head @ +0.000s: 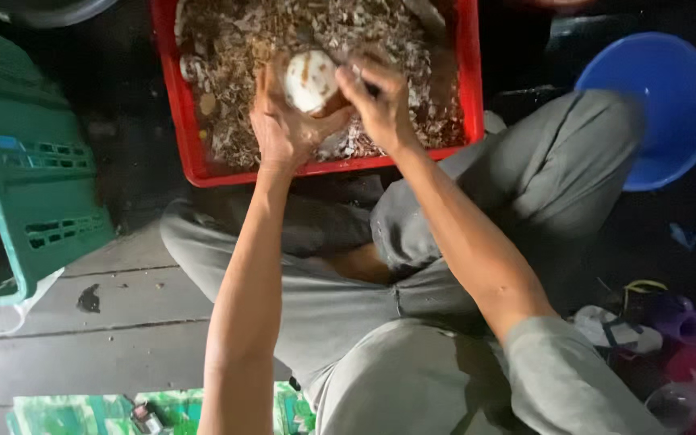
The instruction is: The person sits cross-legged and uses a knife to peel the outer husk from coconuts, rotating them to remove the brown layer and reveal the white shell. After peeling, the person splits the coconut open and places the halves into a nearby container.
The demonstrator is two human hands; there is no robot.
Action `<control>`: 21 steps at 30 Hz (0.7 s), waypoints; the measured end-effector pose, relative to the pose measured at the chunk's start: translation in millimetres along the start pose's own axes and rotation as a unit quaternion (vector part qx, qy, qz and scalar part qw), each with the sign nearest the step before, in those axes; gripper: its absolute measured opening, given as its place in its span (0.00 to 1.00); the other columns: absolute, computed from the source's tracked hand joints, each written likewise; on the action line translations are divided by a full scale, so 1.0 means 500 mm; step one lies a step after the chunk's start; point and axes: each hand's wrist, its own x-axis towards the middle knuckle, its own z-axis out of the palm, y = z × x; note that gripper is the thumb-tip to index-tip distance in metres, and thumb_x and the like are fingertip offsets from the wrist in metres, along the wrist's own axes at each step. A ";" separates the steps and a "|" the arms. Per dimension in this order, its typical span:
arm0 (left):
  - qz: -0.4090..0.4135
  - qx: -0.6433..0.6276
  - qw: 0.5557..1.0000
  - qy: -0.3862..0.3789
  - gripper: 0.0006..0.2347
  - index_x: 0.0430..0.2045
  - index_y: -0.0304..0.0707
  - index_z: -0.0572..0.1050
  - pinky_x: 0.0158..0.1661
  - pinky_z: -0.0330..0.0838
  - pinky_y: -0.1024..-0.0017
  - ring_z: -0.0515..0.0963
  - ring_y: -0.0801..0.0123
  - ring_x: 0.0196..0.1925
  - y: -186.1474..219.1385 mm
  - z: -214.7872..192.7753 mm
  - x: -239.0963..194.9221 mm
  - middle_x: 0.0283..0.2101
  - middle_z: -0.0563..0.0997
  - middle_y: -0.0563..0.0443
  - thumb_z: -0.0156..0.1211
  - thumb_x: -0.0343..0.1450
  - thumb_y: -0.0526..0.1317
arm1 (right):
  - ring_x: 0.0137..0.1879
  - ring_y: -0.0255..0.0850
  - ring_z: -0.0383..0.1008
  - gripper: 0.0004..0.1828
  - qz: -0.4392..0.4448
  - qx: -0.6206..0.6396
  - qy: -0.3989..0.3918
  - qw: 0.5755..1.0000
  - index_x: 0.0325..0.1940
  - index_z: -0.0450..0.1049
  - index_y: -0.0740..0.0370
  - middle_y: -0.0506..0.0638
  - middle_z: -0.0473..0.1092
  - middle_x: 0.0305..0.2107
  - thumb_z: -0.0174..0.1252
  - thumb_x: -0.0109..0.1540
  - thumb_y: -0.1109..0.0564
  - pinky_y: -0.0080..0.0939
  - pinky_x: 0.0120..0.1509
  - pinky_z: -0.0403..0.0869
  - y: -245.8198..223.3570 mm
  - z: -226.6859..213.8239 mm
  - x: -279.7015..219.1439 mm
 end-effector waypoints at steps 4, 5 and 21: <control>-0.083 -0.040 0.994 -0.062 0.54 0.67 0.28 0.61 0.58 0.79 0.60 0.81 0.49 0.60 0.042 -0.009 0.033 0.60 0.77 0.35 0.78 0.53 0.66 | 0.44 0.34 0.75 0.14 0.101 0.200 0.052 0.973 0.50 0.81 0.65 0.46 0.79 0.39 0.61 0.67 0.52 0.40 0.51 0.76 0.023 -0.017 0.035; -0.058 -0.006 0.996 -0.070 0.55 0.67 0.27 0.60 0.59 0.77 0.57 0.79 0.47 0.61 0.039 -0.015 0.034 0.61 0.75 0.33 0.80 0.53 0.67 | 0.45 0.34 0.74 0.13 0.093 0.205 0.048 0.973 0.50 0.81 0.66 0.47 0.78 0.39 0.61 0.69 0.53 0.40 0.53 0.74 0.029 -0.015 0.035; 0.091 0.090 0.991 -0.037 0.52 0.62 0.24 0.61 0.56 0.77 0.55 0.77 0.42 0.59 0.018 -0.003 0.050 0.59 0.73 0.27 0.85 0.53 0.63 | 0.56 0.47 0.77 0.21 -0.052 -0.046 0.026 0.997 0.49 0.82 0.59 0.58 0.76 0.47 0.58 0.69 0.40 0.56 0.61 0.78 -0.018 0.007 0.023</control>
